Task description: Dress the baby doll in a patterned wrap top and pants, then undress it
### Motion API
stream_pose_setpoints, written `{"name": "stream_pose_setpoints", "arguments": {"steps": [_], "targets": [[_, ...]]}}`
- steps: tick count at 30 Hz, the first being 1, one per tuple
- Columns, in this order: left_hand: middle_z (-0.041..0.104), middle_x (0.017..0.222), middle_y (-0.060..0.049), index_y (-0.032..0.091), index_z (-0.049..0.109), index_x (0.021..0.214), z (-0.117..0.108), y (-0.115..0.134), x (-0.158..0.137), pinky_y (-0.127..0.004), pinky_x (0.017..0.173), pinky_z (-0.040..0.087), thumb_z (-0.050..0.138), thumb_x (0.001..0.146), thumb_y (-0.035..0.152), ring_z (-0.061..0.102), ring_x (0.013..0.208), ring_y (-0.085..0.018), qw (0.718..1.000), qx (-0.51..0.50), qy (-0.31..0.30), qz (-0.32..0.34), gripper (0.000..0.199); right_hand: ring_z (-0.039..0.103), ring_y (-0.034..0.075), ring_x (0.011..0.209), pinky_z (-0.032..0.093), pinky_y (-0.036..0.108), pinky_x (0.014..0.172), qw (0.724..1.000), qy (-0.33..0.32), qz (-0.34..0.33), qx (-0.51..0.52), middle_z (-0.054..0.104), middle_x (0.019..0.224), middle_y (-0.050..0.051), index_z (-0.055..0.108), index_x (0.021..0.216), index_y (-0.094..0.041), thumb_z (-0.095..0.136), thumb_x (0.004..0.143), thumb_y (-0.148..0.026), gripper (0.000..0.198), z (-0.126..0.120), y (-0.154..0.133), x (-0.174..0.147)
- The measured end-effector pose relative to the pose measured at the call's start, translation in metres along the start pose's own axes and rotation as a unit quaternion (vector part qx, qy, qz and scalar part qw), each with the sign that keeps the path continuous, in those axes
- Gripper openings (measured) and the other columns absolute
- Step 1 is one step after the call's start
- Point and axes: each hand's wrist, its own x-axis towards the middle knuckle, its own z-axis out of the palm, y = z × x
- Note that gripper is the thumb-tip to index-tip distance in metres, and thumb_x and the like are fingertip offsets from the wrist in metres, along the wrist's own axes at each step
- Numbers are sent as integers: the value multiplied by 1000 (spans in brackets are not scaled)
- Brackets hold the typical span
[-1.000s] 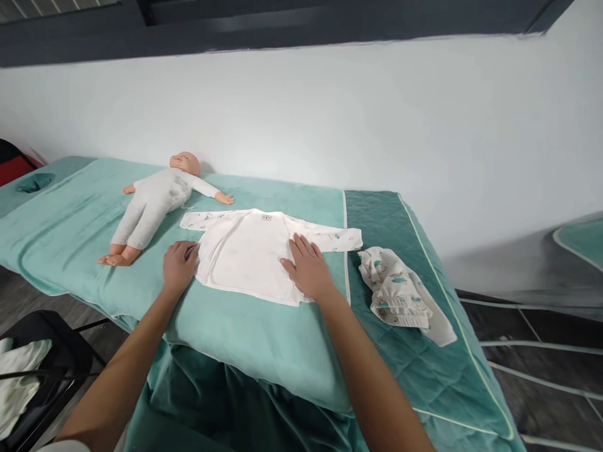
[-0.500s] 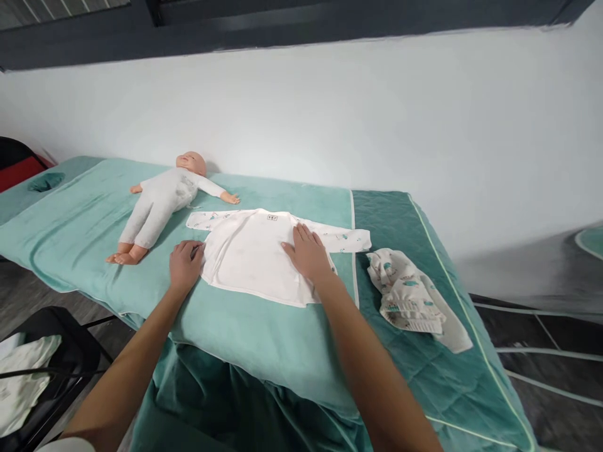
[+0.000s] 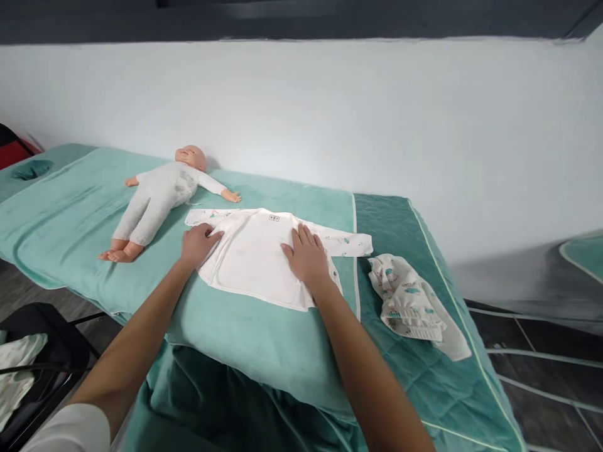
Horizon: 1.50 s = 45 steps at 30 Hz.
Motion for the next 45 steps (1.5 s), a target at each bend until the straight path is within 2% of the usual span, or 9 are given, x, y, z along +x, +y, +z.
{"name": "stream_pose_setpoints", "arguments": {"steps": [4, 8, 15, 21, 27, 31, 36, 41, 45], "targets": [[68, 80, -4, 23, 60, 80, 3, 0, 13, -34, 76, 38, 60, 87, 47, 60, 79, -23, 999, -48, 6, 2, 26, 32, 29, 151, 28, 51, 121, 1000, 3, 3, -9, 34, 163, 17, 43, 151, -11, 28, 103, -48, 62, -1, -1, 0], [61, 72, 0, 24, 57, 85, 4, -6, 16, -30, 65, 35, 56, 90, 46, 55, 69, -19, 991, -119, 52, -44, 23, 32, 28, 151, 27, 48, 122, 1000, 3, 1, -28, 35, 162, 17, 44, 150, -9, 27, 104, -48, 62, -1, -2, -1], [64, 75, 0, 23, 59, 89, 5, -9, 17, -29, 68, 38, 57, 91, 46, 57, 71, -18, 977, -196, 65, -46, 23, 29, 31, 152, 26, 54, 121, 998, -12, 0, -59, 32, 163, 19, 41, 152, -10, 26, 104, -47, 62, -3, -6, 2], [66, 74, 1, 24, 65, 103, 3, -7, 13, -28, 65, 37, 49, 96, 45, 61, 72, -17, 976, -214, 25, -32, 28, 18, 29, 156, 17, 52, 125, 996, -27, -84, -6, 23, 167, 18, 31, 157, -9, 27, 104, -41, 62, -11, -64, 29], [72, 89, -3, 23, 62, 118, 5, -8, 10, -30, 75, 45, 50, 96, 32, 67, 84, -20, 977, -213, 27, -3, 27, 15, 27, 157, 18, 48, 125, 990, -51, -52, 118, 20, 168, 16, 24, 160, -9, 21, 104, -51, 70, 19, -142, 81], [73, 116, -5, 24, 58, 125, 5, -9, 10, -34, 88, 51, 49, 94, 19, 69, 100, -21, 962, -269, 27, 25, 32, 16, 29, 156, 17, 49, 125, 994, -53, -30, 95, 20, 167, 19, 25, 159, -6, 21, 104, -55, 74, 33, -150, 95], [70, 127, -4, 25, 58, 125, 7, -10, 12, -37, 94, 53, 46, 92, 12, 68, 108, -21, 961, -274, 22, 35, 38, 15, 29, 157, 15, 51, 125, 995, -68, -30, 64, 17, 168, 19, 25, 159, -5, 19, 103, -59, 78, 35, -145, 97], [68, 124, -10, 19, 63, 117, 1, -3, 0, -40, 102, 46, 43, 96, 16, 60, 119, -24, 971, -165, 92, 145, 29, 13, 29, 157, 13, 52, 125, 995, -76, -10, 66, 15, 168, 18, 23, 159, -5, 15, 102, -62, 81, 34, -148, 102], [71, 95, -7, 20, 65, 97, -10, 3, -33, -37, 85, 46, 44, 99, 25, 63, 93, -22, 961, -98, 52, 254, 22, 12, 28, 157, 12, 50, 125, 996, -52, 17, 69, 14, 168, 18, 21, 160, -3, 11, 103, -59, 80, 31, -150, 92]]}}
